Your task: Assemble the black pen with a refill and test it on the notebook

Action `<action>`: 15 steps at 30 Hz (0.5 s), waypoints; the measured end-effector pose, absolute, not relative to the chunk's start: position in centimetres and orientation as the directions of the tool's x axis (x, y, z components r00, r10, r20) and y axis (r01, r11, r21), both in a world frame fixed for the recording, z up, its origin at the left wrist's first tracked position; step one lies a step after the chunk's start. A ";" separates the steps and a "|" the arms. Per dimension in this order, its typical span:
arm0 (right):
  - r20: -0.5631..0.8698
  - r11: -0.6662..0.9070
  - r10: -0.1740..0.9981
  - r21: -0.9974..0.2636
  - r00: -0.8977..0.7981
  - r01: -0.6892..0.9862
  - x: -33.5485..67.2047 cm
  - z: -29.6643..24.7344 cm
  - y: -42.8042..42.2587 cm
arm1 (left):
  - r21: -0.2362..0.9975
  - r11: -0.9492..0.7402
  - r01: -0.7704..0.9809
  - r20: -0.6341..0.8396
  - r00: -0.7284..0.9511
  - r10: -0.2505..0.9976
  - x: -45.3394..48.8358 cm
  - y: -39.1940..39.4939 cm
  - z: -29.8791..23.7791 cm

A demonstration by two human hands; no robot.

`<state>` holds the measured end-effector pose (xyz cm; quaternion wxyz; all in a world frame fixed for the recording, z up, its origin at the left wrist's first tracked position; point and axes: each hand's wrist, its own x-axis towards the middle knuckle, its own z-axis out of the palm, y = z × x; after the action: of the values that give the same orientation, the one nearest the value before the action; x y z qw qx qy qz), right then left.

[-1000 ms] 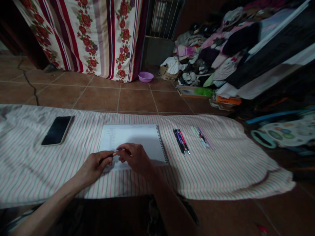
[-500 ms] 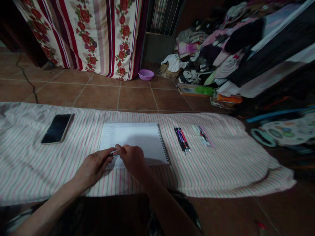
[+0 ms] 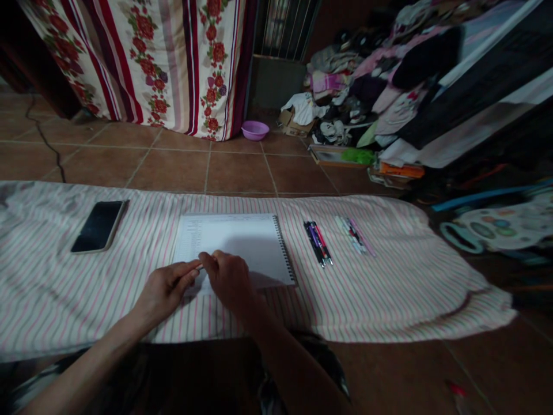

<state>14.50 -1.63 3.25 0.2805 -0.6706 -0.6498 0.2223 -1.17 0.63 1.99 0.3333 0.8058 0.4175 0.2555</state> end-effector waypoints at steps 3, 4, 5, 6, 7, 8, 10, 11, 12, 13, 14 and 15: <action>0.200 0.171 0.980 -0.791 -0.015 0.588 15.2 3.1 -1.6 | 0.871 -0.216 0.442 -0.012 0.459 0.888 -1.1 1.0 2.0; 0.252 0.242 0.966 -0.804 -0.057 0.544 15.5 3.0 -1.6 | 0.891 -0.163 0.423 -0.050 0.451 0.891 -1.1 1.2 2.0; 0.302 0.307 0.949 -0.802 -0.095 0.512 15.7 2.9 -1.5 | 0.905 -0.126 0.407 -0.078 0.450 0.890 -1.1 1.2 2.0; 0.343 0.357 0.931 -0.794 -0.122 0.493 15.8 2.8 -1.5 | 0.913 -0.106 0.395 -0.094 0.454 0.886 -1.1 1.3 2.0; 0.368 0.385 0.920 -0.785 -0.134 0.485 16.0 2.6 -1.5 | 0.916 -0.104 0.388 -0.098 0.466 0.879 -1.1 1.3 2.1; 0.378 0.392 0.917 -0.782 -0.131 0.486 16.0 2.5 -1.5 | 0.913 -0.117 0.392 -0.097 0.484 0.870 -1.1 1.3 2.2; 0.360 0.367 0.926 -0.780 -0.117 0.507 16.1 2.5 -1.5 | 0.885 -0.174 0.431 -0.086 0.519 0.850 -1.2 1.1 2.4; 0.342 0.353 0.932 -0.776 -0.121 0.522 16.0 2.6 -1.5 | 0.864 -0.208 0.459 -0.081 0.534 0.842 -1.2 1.0 2.5; 0.318 0.334 0.940 -0.774 -0.125 0.537 16.0 2.7 -1.5 | 0.838 -0.242 0.489 -0.079 0.547 0.833 -1.3 0.9 2.7; 0.287 0.308 0.950 -0.778 -0.127 0.548 16.0 2.8 -1.6 | 0.810 -0.274 0.518 -0.074 0.555 0.829 -1.3 0.8 2.7; 0.244 0.272 0.962 -0.788 -0.127 0.553 15.9 2.9 -1.6 | 0.782 -0.307 0.542 -0.064 0.560 0.826 -1.4 0.7 2.8; 0.190 0.225 0.974 -0.804 -0.122 0.550 15.9 3.0 -1.6 | 0.755 -0.342 0.560 -0.048 0.568 0.822 -1.4 0.6 2.9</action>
<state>15.88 -1.61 3.02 0.3676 -0.5514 -0.6910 0.2887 -1.43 0.60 2.86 0.3778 0.8007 0.4315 0.1734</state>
